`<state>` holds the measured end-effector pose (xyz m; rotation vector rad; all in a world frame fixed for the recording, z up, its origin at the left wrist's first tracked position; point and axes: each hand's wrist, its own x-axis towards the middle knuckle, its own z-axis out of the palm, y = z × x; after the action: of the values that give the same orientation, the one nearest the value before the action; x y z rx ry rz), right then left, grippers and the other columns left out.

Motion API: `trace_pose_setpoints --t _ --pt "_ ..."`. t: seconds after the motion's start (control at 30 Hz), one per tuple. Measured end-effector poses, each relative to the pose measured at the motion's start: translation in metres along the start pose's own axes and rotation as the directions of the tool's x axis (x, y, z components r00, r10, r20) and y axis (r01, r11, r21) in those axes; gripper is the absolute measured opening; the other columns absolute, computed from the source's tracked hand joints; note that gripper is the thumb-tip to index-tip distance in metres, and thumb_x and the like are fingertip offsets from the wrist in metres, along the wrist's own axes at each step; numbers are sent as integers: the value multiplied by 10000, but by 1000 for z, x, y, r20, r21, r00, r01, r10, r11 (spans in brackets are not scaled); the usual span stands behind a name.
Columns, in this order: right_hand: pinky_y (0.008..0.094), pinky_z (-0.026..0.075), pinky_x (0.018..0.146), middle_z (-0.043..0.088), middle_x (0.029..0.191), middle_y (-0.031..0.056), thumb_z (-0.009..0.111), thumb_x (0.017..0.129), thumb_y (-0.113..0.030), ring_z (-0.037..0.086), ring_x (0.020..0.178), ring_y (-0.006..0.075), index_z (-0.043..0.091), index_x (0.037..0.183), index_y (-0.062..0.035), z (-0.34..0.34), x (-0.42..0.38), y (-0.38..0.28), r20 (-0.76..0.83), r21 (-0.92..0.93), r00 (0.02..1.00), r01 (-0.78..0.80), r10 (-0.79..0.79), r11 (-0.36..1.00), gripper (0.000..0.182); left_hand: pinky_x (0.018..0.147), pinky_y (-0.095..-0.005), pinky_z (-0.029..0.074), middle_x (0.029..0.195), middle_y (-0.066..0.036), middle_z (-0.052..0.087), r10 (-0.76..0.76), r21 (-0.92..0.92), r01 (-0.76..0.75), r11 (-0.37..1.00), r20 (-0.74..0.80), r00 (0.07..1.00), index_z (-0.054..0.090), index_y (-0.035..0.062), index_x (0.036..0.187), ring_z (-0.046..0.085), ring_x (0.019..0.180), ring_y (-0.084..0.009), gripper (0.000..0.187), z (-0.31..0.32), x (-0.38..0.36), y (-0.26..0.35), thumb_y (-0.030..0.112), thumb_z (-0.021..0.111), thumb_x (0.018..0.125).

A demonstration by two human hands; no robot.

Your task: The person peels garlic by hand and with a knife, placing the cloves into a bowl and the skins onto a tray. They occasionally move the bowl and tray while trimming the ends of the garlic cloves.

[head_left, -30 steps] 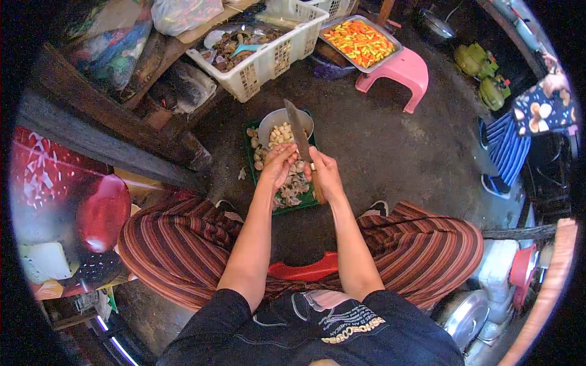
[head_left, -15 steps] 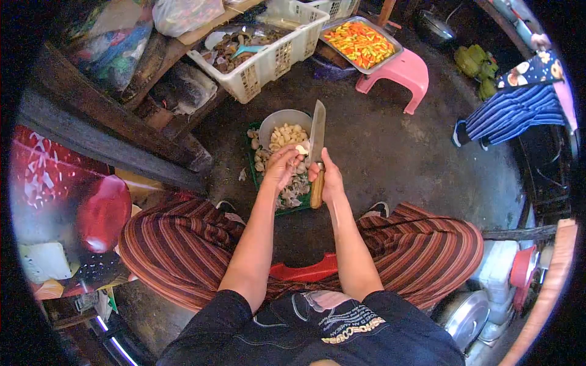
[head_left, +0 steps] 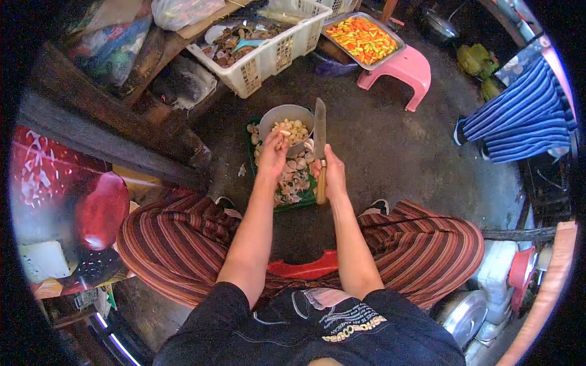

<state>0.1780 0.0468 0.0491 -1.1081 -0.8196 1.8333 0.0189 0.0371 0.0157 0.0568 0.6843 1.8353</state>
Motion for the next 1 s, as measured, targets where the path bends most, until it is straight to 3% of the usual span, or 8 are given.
trace_pose_setpoints --t 0.17,0.23,0.27,0.5,0.63,0.7,0.8,1.0 --pt "268 349 455 516 528 42 517 863 -395 479 462 129 631 743 -53 -18 9 20 -35 -387 999 -15 2 922 380 746 -296 452 1066 -100 534 -57 327 63 943 -30 998 490 1 1164 536 897 -174 329 -2 21 32 37 517 838" --pt "341 415 527 593 622 132 569 806 -390 579 570 256 660 805 -56 -22 14 37 7 -744 950 214 -313 632 346 750 -330 461 1082 -134 519 -117 321 96 942 46 992 480 -1 1101 537 935 -200 289 -19 32 34 78 546 831" --pt "401 450 627 610 732 191 607 749 -380 601 729 359 650 853 -66 -19 9 30 -24 -832 967 121 -253 541 334 784 -357 466 1070 -142 530 -82 355 69 932 22 996 466 9 1077 535 963 -223 271 -19 28 31 79 549 828" --pt "431 458 672 632 801 174 573 768 -391 597 793 361 636 922 -93 -14 -2 39 74 -912 965 168 -251 375 341 730 -327 525 950 -140 541 -93 505 99 857 -37 995 434 -19 907 609 833 -268 169 -13 5 27 75 559 841" --pt "400 463 668 635 764 151 556 805 -392 615 752 323 622 1012 -99 -4 3 33 -40 -814 939 168 -343 556 365 727 -303 529 912 -132 571 -127 433 101 896 33 991 497 -43 904 619 816 -255 164 -17 -3 25 69 585 822" --pt "320 455 590 604 678 87 521 860 -361 588 611 195 591 1104 -91 -5 7 27 54 -649 982 174 -183 740 371 740 -291 529 881 -128 600 -135 396 99 913 65 989 551 -48 920 624 808 -234 171 -14 -7 23 66 608 804" --pt "245 402 506 524 603 22 502 888 -316 482 522 79 566 1154 -84 7 2 15 156 -498 968 248 -195 831 359 719 -273 530 888 -119 616 -150 373 116 920 64 987 560 -37 958 626 797 -213 202 -9 -12 18 70 619 797" --pt "232 359 456 472 557 5 477 903 -314 439 488 47 555 1176 -99 22 -6 6 210 -469 957 278 -200 838 357 651 -243 523 857 -80 624 -62 405 40 913 41 997 575 13 908 620 748 -161 142 -2 -17 6 79 628 794"
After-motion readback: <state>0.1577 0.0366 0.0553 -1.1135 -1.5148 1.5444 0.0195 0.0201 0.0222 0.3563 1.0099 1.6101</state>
